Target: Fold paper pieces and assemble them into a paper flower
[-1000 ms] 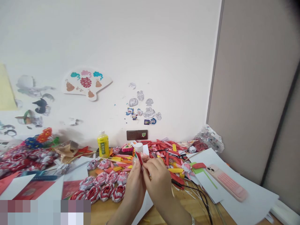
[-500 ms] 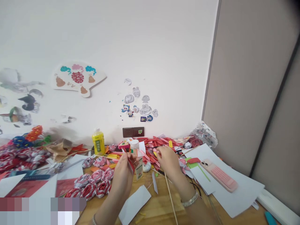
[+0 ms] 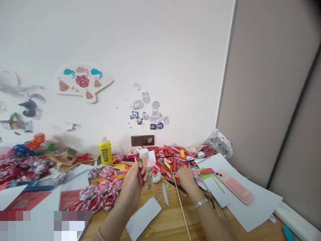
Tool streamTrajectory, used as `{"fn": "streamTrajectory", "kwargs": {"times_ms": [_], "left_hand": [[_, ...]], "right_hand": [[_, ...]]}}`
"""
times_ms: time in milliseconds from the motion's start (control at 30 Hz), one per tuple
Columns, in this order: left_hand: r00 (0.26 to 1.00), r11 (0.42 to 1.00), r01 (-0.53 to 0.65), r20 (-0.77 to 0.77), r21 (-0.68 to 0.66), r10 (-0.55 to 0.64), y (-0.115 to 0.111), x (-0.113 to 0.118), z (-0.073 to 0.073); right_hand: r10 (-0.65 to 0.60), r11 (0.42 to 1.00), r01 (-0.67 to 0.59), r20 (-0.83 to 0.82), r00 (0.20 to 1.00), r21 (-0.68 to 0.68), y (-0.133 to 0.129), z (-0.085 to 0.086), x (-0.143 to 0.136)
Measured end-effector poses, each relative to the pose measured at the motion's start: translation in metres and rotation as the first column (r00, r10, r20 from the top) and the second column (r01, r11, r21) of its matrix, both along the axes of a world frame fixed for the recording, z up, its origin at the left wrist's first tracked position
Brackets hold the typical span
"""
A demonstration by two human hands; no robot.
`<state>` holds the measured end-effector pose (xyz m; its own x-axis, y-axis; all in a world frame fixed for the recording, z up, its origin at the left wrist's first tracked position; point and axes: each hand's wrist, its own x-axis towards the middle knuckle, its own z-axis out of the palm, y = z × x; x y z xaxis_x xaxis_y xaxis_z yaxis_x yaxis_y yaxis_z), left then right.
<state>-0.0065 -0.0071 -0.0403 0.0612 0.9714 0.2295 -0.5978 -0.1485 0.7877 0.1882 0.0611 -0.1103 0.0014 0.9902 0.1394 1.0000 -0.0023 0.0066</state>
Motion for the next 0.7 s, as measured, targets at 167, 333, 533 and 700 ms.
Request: {"fn": "streamTrajectory", "kwargs": {"times_ms": [167, 333, 533, 700], "left_hand": [[1.0, 1.0, 0.017, -0.015, 0.001, -0.017, -0.003, 0.001, 0.002], [0.999, 1.0, 0.014, -0.028, -0.001, -0.014, -0.003, 0.004, -0.001], [0.999, 1.0, 0.014, -0.035, -0.005, -0.015, -0.002, 0.006, -0.001], [0.998, 1.0, 0.014, -0.057, 0.008, -0.014, -0.004, 0.008, -0.002]], "right_hand": [[-0.094, 0.995, 0.094, -0.057, 0.994, -0.016, -0.004, 0.009, 0.005], [-0.075, 0.995, 0.082, -0.116, 0.99, 0.053, -0.019, 0.033, 0.005], [-0.049, 0.991, 0.07, -0.175, 0.983, 0.116, -0.034, 0.057, 0.0], [-0.006, 0.978, 0.052, -0.224, 0.975, 0.201, -0.04, 0.069, -0.01]]}}
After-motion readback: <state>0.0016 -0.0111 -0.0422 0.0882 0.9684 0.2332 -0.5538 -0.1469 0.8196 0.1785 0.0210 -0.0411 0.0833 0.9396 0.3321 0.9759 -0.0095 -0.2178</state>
